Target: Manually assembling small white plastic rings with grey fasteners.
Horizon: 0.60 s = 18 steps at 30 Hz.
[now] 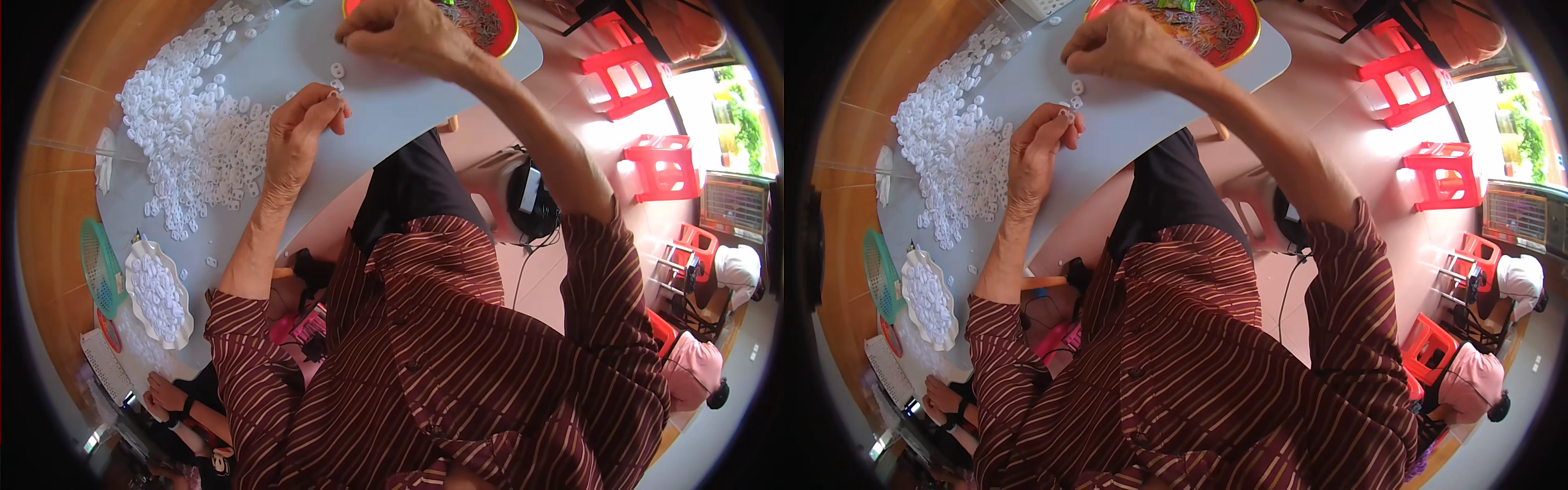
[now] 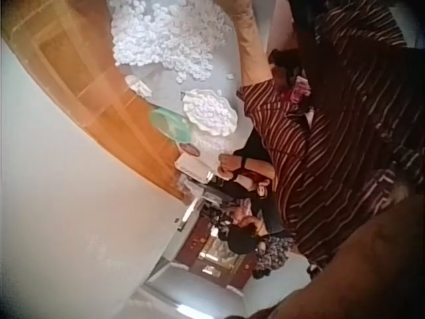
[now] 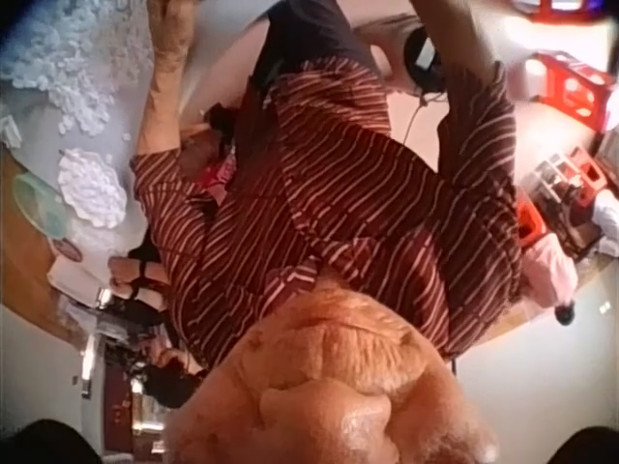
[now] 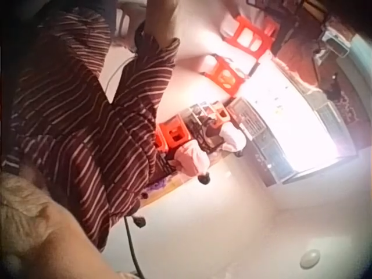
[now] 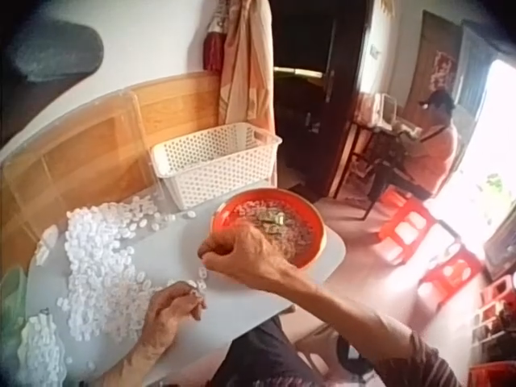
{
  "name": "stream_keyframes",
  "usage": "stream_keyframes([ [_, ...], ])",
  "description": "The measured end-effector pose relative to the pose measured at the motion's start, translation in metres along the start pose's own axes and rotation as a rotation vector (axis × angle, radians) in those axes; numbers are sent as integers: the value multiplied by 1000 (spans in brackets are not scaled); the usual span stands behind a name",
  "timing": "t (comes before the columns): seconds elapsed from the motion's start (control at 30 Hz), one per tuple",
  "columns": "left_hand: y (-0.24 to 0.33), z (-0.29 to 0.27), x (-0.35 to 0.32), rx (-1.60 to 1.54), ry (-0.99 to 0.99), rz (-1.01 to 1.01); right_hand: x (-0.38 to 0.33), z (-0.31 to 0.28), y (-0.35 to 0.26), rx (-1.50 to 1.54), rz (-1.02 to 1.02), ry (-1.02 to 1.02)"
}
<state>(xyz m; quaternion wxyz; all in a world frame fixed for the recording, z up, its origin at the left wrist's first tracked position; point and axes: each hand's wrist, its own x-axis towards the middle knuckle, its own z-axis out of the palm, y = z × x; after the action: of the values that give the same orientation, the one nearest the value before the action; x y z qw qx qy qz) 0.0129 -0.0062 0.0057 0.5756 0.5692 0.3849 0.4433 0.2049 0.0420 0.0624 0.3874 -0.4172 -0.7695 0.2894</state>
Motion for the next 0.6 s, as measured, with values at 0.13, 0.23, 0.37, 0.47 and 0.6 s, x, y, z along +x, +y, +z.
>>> stream_keyframes([
  [0.13,-2,-1,-1,-25,10,43,-26,21,-9,175,199,-124],
  [0.23,1,-6,-1,-41,-55,-21,-37,38,5,314,234,-48],
  [0.37,2,-7,-1,-66,-51,-72,-42,42,13,390,188,-50],
  [0.47,2,-5,0,-18,-34,-27,-45,42,15,495,178,-51],
  [0.6,2,-5,1,26,-32,-17,-46,44,11,508,189,-46],
])
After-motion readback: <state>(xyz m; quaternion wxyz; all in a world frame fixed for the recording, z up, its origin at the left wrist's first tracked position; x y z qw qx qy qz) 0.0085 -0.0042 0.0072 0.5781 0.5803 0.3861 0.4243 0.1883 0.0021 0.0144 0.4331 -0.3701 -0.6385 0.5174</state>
